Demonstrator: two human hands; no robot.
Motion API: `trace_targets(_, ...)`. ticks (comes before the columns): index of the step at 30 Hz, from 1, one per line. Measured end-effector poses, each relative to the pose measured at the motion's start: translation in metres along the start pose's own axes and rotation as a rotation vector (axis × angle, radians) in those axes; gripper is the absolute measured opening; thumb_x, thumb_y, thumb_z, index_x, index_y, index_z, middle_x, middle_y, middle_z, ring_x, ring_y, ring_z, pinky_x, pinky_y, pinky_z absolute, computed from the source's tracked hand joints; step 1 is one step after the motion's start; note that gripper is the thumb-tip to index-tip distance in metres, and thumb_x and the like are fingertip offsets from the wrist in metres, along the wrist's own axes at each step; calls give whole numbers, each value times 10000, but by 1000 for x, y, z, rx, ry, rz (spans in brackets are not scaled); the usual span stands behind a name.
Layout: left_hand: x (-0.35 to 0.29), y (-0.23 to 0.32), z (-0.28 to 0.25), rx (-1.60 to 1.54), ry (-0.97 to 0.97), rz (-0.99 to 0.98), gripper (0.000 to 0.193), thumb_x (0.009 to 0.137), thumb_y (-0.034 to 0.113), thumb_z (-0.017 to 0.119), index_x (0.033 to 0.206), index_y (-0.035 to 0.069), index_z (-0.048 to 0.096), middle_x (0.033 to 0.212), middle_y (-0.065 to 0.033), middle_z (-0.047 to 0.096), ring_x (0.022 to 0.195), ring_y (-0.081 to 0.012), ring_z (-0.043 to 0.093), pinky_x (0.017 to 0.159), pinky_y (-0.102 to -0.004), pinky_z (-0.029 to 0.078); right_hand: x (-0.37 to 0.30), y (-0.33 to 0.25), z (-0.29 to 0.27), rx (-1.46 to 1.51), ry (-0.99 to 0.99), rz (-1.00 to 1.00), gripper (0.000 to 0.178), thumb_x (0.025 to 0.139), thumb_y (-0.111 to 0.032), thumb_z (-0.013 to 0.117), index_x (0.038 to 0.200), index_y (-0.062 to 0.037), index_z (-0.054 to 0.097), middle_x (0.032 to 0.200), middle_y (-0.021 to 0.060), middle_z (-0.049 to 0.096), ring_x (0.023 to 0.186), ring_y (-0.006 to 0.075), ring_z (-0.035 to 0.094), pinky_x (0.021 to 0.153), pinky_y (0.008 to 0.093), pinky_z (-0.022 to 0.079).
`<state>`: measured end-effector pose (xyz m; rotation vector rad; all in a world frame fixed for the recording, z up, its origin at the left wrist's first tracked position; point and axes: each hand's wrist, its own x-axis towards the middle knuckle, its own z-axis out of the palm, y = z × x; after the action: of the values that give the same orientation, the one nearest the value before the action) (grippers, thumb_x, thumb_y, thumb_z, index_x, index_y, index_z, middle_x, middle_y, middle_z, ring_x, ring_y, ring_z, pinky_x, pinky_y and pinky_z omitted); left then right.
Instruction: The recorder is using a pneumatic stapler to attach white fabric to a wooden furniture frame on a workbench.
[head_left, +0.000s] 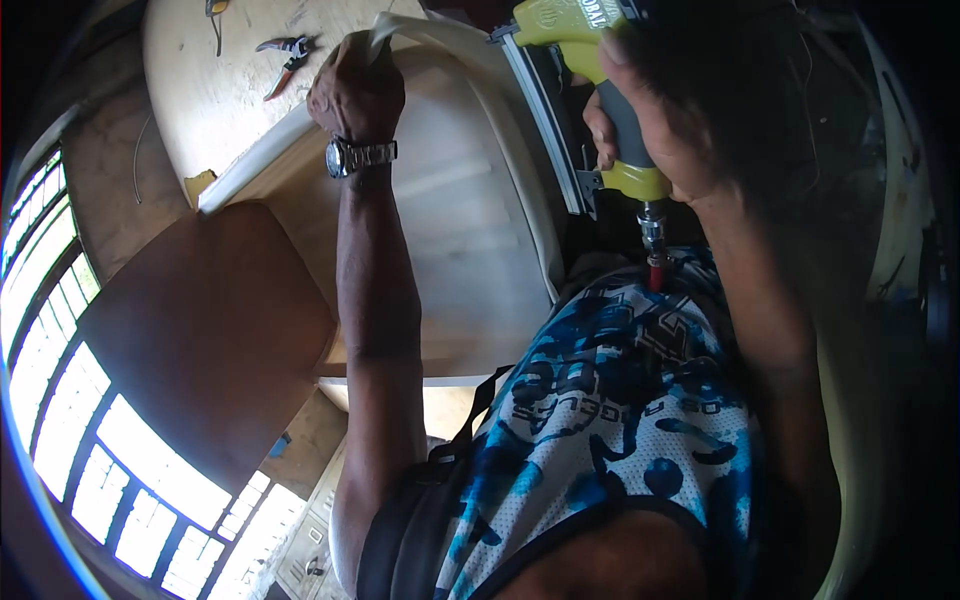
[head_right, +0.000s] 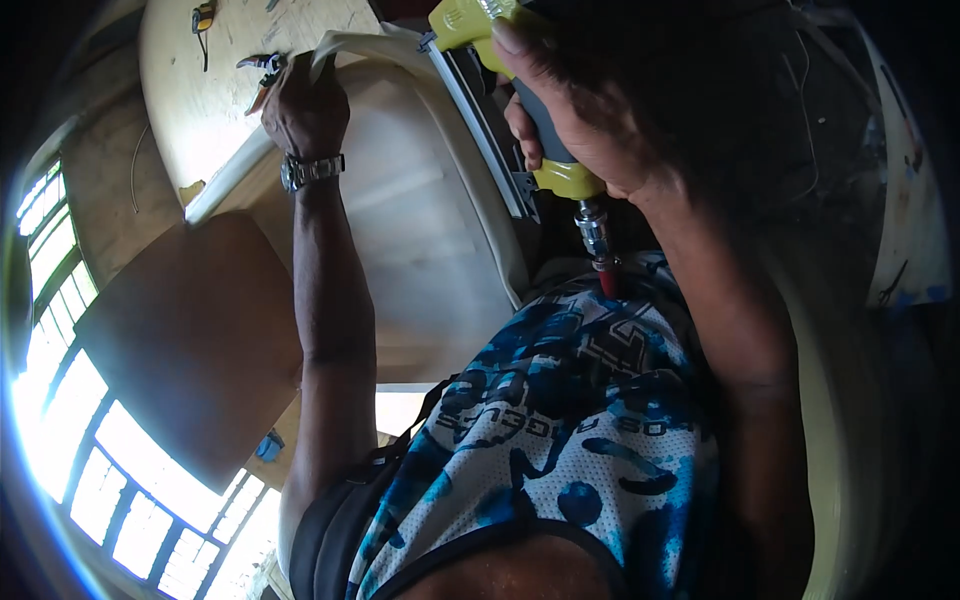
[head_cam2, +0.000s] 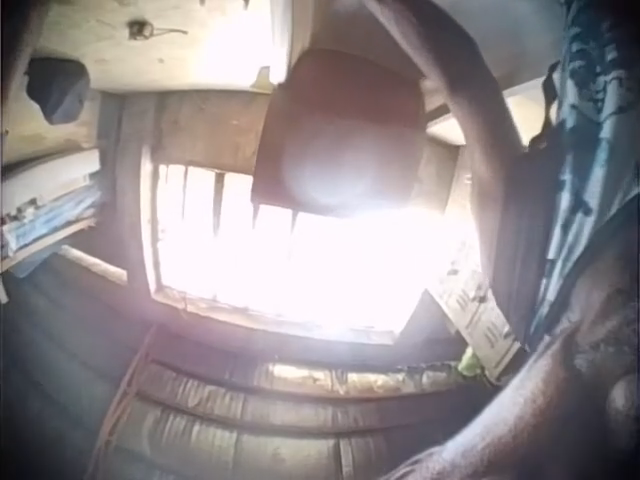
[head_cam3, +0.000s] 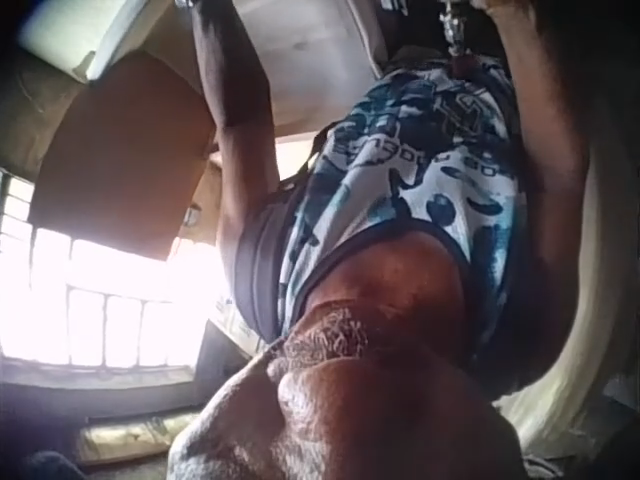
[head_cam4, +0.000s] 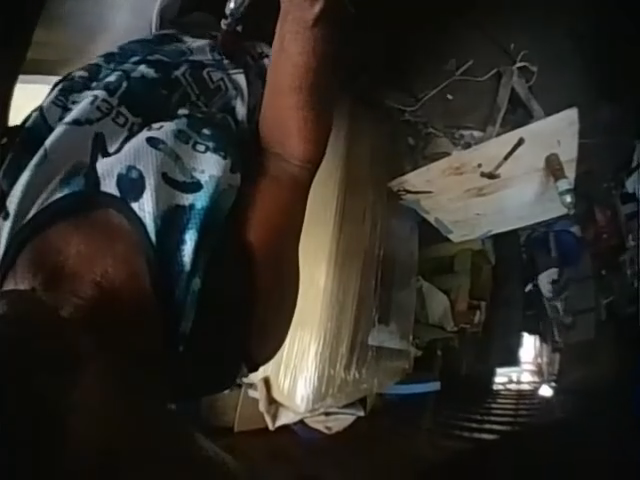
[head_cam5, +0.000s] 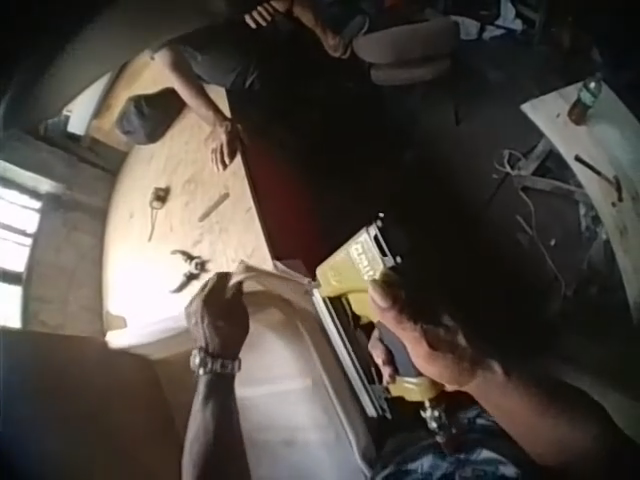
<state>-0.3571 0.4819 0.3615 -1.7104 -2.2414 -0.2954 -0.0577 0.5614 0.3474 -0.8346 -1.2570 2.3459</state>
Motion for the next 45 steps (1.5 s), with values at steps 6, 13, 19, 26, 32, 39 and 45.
trace_targets(6,34,1,7,149,-247,-120,362,887,449,628,905,104,736,779,-155,712,725,-379,691,644,-473,545,20,7,8,71,-34,19,686,906,-675,533,1099,-17,544,692,7,584,577,64,612,559,240,558)
trace_targets(13,58,-46,16,139,-621,392,253,899,154,587,1123,113,695,999,-125,715,837,-329,702,741,-420,579,27,15,15,134,-17,53,633,909,-651,557,1024,-28,560,654,15,588,558,93,623,517,270,572)
trace_targets(19,70,-40,25,172,-687,648,329,907,104,560,1223,143,641,1072,-152,702,923,-326,695,820,-400,570,31,24,11,220,-6,115,688,894,-679,551,1091,-21,519,692,12,578,564,81,607,536,260,557)
trace_targets(26,51,-98,58,235,-832,236,334,1040,373,409,1311,355,603,1094,-134,712,946,-305,706,814,-394,564,29,29,18,253,-10,123,677,908,-662,546,1089,-10,535,689,7,572,560,81,602,530,255,547)
trace_targets(32,51,-81,71,469,-786,424,351,1039,402,405,1320,317,598,1140,-99,705,979,-310,696,845,-382,557,54,43,14,258,-176,-700,506,983,-580,477,920,-84,552,604,45,579,508,149,586,502,307,506)
trace_targets(39,55,-86,62,183,-753,184,404,1006,504,438,1268,279,648,1116,-128,710,997,-297,691,884,-383,529,43,12,24,114,70,187,509,986,-579,468,966,-77,548,605,48,574,517,155,586,501,307,505)
trace_targets(45,60,-65,63,190,-728,195,324,918,407,559,1126,209,709,919,-109,726,820,-252,706,703,-375,527,44,8,30,148,88,218,512,983,-580,475,1026,-73,530,624,55,574,527,158,587,501,308,507)
